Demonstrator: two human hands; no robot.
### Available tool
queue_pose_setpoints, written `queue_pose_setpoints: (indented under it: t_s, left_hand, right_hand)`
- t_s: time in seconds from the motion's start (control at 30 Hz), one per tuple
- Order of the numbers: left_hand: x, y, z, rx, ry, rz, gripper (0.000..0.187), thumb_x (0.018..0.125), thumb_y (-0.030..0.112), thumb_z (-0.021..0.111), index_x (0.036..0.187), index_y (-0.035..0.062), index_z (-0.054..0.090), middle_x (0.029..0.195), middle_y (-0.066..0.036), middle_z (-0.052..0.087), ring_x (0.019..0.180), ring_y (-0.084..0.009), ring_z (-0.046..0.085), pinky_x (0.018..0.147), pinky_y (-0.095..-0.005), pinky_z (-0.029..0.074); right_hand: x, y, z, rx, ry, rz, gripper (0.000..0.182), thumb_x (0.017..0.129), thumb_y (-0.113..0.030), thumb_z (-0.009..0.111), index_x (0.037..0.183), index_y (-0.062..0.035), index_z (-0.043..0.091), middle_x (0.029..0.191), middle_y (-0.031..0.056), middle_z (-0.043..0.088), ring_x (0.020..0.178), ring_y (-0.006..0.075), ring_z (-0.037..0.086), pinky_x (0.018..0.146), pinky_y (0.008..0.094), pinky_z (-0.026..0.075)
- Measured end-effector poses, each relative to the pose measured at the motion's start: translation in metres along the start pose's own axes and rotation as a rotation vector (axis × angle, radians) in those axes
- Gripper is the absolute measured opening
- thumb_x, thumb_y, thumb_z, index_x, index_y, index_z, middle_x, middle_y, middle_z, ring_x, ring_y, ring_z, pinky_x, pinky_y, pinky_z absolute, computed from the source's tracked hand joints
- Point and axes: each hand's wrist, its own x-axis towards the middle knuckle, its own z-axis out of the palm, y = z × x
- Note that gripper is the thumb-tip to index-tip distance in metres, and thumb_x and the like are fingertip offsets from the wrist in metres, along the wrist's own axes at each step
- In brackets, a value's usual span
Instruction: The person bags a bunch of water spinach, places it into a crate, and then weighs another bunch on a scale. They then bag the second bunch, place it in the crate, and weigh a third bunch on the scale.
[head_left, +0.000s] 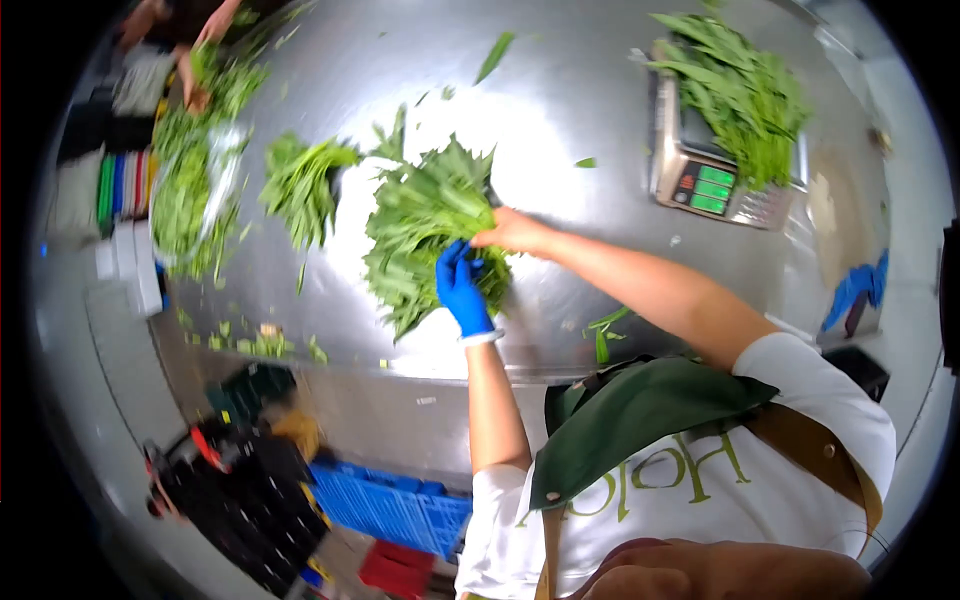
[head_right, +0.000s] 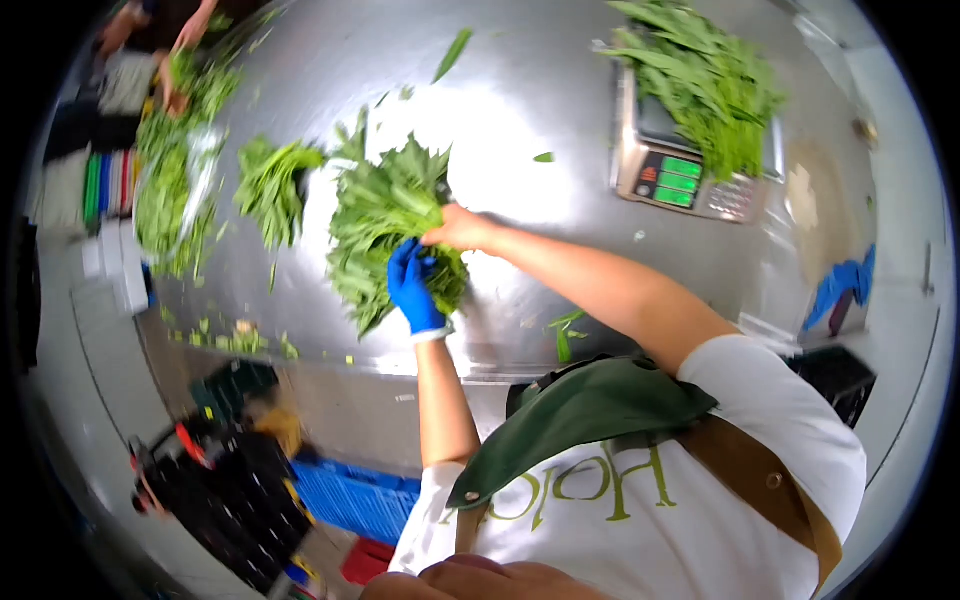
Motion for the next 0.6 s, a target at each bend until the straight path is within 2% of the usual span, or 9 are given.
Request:
queue_pose_setpoints:
  t_s: [0.03,0.13,0.2,0.27,0.33,0.4,0.43,0.53,0.6]
  left_hand:
    - [0.006,-0.011,-0.002,-0.038,-0.035,-0.065,0.028,0.09,0.001,0.047,0.116,0.0007,0.057,0.108,-0.007,0.062,0.079,-0.0132,0.057,0.071,-0.0258,0.047]
    - [0.022,-0.032,-0.015,-0.112,-0.267,-0.15,0.03,0.09,0.002,0.049,0.12,-0.0001,0.053,0.109,-0.005,0.06,0.092,-0.0149,0.057,0.082,-0.0281,0.047]
    - [0.02,-0.012,-0.001,-0.09,-0.226,-0.187,0.036,0.09,0.001,0.047,0.126,-0.001,0.049,0.116,-0.007,0.059,0.099,-0.0169,0.057,0.086,-0.0287,0.046]
    - [0.014,-0.004,0.0,-0.076,-0.174,-0.207,0.041,0.089,-0.002,0.045,0.13,-0.0024,0.047,0.127,-0.011,0.055,0.108,-0.0186,0.056,0.091,-0.0294,0.043]
    - [0.016,-0.008,-0.003,-0.041,-0.192,-0.195,0.043,0.089,-0.001,0.047,0.133,-0.0016,0.045,0.131,-0.013,0.052,0.112,-0.0205,0.055,0.094,-0.031,0.043]
    - [0.013,-0.01,-0.001,-0.025,-0.177,-0.165,0.042,0.089,-0.001,0.048,0.132,-0.0019,0.045,0.131,-0.014,0.052,0.112,-0.0217,0.055,0.097,-0.0332,0.042]
    - [0.012,-0.009,0.001,-0.03,-0.171,-0.16,0.041,0.089,-0.001,0.048,0.131,-0.0022,0.046,0.13,-0.015,0.053,0.112,-0.022,0.055,0.097,-0.0336,0.043]
    - [0.007,-0.002,0.006,-0.03,-0.131,-0.141,0.038,0.089,0.0,0.049,0.128,-0.0033,0.048,0.126,-0.016,0.054,0.111,-0.0227,0.055,0.095,-0.0339,0.045]
    - [-0.003,0.01,0.015,-0.005,-0.093,-0.137,0.036,0.09,0.0,0.05,0.126,-0.004,0.049,0.124,-0.016,0.056,0.11,-0.0231,0.056,0.093,-0.033,0.047]
  right_hand:
    - [-0.007,-0.003,0.001,-0.033,-0.012,-0.129,0.028,0.079,-0.022,0.071,0.096,-0.0007,0.067,0.076,0.0082,0.069,0.066,0.0146,0.063,0.062,0.0305,0.051]
    - [-0.026,-0.017,-0.004,0.029,-0.203,-0.184,0.024,0.086,-0.023,0.066,0.092,0.0003,0.063,0.076,0.0072,0.068,0.063,0.0133,0.063,0.063,0.0311,0.052]
    - [-0.051,-0.041,-0.026,-0.091,-0.185,-0.359,0.023,0.088,-0.022,0.064,0.096,0.0,0.06,0.074,0.0052,0.066,0.062,0.0123,0.062,0.061,0.0317,0.052]
    - [-0.08,-0.063,-0.062,0.028,-0.135,-0.527,0.023,0.088,-0.017,0.064,0.103,-0.0012,0.057,0.074,0.004,0.064,0.072,0.0129,0.062,0.067,0.0299,0.052]
    - [-0.157,-0.115,-0.113,0.068,0.111,-0.631,0.025,0.086,-0.016,0.067,0.104,-0.0015,0.059,0.076,0.0044,0.065,0.073,0.013,0.062,0.069,0.0301,0.052]
    - [-0.23,-0.146,-0.157,0.056,0.452,-0.466,0.019,0.083,-0.011,0.069,0.097,0.0001,0.064,0.084,0.0096,0.068,0.073,0.0157,0.064,0.071,0.0328,0.054]
    - [-0.249,-0.141,-0.184,0.029,0.486,-0.555,0.019,0.087,-0.018,0.066,0.098,-0.0029,0.063,0.081,0.0048,0.066,0.074,0.0129,0.062,0.069,0.0295,0.051]
    - [-0.26,-0.093,-0.257,0.196,0.613,-0.81,0.016,0.093,-0.014,0.057,0.084,-0.001,0.057,0.07,0.0033,0.06,0.061,0.0137,0.055,0.061,0.0289,0.048]
    - [-0.255,-0.042,-0.302,0.158,0.759,-0.442,0.015,0.092,-0.015,0.058,0.089,-0.0008,0.055,0.068,0.0043,0.058,0.057,0.0139,0.054,0.055,0.0282,0.046]
